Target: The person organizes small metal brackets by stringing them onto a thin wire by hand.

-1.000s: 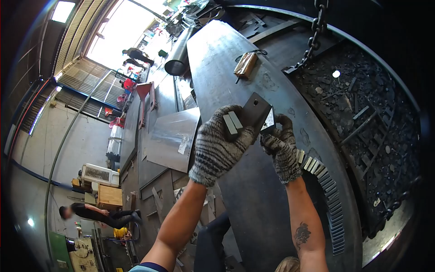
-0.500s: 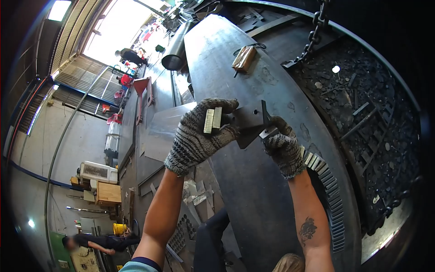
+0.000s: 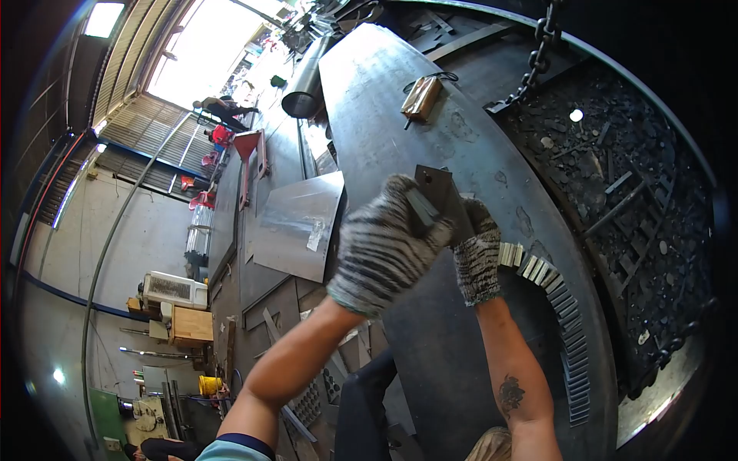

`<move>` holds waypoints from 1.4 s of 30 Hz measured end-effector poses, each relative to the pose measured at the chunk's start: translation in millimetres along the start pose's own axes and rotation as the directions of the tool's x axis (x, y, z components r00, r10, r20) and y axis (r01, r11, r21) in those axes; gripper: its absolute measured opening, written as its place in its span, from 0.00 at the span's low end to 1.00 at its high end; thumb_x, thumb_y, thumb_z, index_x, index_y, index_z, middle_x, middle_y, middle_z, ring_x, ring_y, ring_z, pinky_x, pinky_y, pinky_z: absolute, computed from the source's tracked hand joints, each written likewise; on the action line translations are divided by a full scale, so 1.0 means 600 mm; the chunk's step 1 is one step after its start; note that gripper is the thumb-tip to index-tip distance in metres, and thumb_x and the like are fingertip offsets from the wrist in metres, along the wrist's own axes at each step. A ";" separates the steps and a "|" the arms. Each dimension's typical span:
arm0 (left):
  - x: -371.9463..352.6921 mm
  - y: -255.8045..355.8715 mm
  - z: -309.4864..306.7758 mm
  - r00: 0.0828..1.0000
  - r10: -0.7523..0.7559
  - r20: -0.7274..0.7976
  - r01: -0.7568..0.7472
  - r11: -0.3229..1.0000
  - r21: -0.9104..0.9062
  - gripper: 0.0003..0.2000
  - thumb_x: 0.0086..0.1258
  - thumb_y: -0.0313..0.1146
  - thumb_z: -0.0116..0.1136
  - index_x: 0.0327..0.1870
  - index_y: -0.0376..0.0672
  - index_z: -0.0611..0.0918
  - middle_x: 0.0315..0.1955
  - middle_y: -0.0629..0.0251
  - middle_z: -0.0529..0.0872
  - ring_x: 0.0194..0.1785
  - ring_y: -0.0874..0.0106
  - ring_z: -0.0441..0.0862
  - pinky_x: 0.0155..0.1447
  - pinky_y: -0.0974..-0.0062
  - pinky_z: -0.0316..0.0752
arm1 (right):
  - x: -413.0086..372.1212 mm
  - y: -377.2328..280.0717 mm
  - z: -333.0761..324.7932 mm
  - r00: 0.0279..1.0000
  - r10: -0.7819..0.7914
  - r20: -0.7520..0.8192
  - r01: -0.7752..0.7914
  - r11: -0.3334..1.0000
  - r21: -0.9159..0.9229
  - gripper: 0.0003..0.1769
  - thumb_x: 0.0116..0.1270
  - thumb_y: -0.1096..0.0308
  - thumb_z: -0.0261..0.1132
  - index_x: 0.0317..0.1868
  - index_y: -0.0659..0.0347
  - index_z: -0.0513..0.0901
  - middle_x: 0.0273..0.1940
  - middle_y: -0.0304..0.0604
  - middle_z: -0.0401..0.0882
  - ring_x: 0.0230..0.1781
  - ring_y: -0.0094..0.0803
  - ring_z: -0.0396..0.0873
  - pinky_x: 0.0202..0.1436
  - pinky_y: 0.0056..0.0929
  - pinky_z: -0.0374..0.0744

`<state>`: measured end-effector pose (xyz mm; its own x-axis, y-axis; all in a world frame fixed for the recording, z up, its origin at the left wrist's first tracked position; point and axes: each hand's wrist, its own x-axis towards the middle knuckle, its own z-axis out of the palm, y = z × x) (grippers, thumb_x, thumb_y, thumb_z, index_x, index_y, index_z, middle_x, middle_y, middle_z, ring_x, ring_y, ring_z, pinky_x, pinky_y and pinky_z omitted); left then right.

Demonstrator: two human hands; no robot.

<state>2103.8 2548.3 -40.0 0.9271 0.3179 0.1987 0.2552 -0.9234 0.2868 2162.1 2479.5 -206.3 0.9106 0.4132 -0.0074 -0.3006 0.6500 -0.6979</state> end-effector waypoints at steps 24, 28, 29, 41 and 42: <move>-0.081 -0.092 0.002 0.889 -0.458 0.025 0.385 0.716 -0.583 0.25 0.62 0.26 0.77 0.56 0.36 0.73 0.48 0.53 0.86 0.51 0.71 0.86 0.57 0.72 0.85 | -0.018 0.013 -0.020 0.990 0.021 0.136 -0.033 0.996 0.086 0.21 0.63 0.86 0.64 0.56 0.62 0.82 0.53 0.40 0.86 0.53 0.27 0.84 0.59 0.27 0.83; -0.080 -0.082 0.036 0.964 -0.264 -0.019 0.200 0.771 -0.605 0.31 0.56 0.31 0.83 0.57 0.39 0.74 0.62 0.48 0.78 0.63 0.67 0.80 0.66 0.70 0.80 | -0.019 0.032 -0.024 0.982 0.167 0.087 -0.177 0.974 0.138 0.26 0.60 0.87 0.63 0.59 0.62 0.81 0.54 0.40 0.84 0.54 0.30 0.84 0.57 0.26 0.85; -0.080 -0.078 0.048 0.992 -0.125 -0.021 0.102 0.887 -0.450 0.28 0.58 0.29 0.81 0.55 0.41 0.74 0.64 0.48 0.77 0.62 0.66 0.81 0.65 0.70 0.81 | -0.020 0.038 -0.028 0.981 0.156 0.116 -0.171 0.975 0.138 0.27 0.59 0.88 0.63 0.60 0.62 0.80 0.55 0.40 0.83 0.53 0.30 0.85 0.56 0.26 0.86; -0.041 -0.128 0.009 0.976 0.214 -0.035 -0.176 0.687 -0.705 0.35 0.57 0.21 0.79 0.67 0.43 0.75 0.63 0.53 0.84 0.63 0.65 0.83 0.62 0.64 0.85 | -0.018 -0.013 -0.030 0.895 0.088 0.436 -0.186 0.964 0.188 0.35 0.60 0.78 0.73 0.70 0.58 0.78 0.57 0.38 0.84 0.56 0.28 0.84 0.56 0.24 0.83; -0.036 -0.132 0.000 0.977 0.212 -0.033 -0.175 0.696 -0.696 0.35 0.57 0.21 0.79 0.67 0.43 0.75 0.63 0.53 0.84 0.63 0.65 0.83 0.62 0.64 0.85 | -0.021 -0.010 -0.029 0.908 0.091 0.408 -0.161 0.977 0.141 0.34 0.61 0.78 0.73 0.70 0.58 0.78 0.58 0.38 0.84 0.56 0.27 0.84 0.58 0.25 0.83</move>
<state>2063.4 2614.6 -67.1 0.9506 0.1214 0.2857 -0.1757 -0.5485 0.8175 2157.2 2459.5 -214.3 0.6841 0.6947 0.2225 -0.4802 0.6585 -0.5795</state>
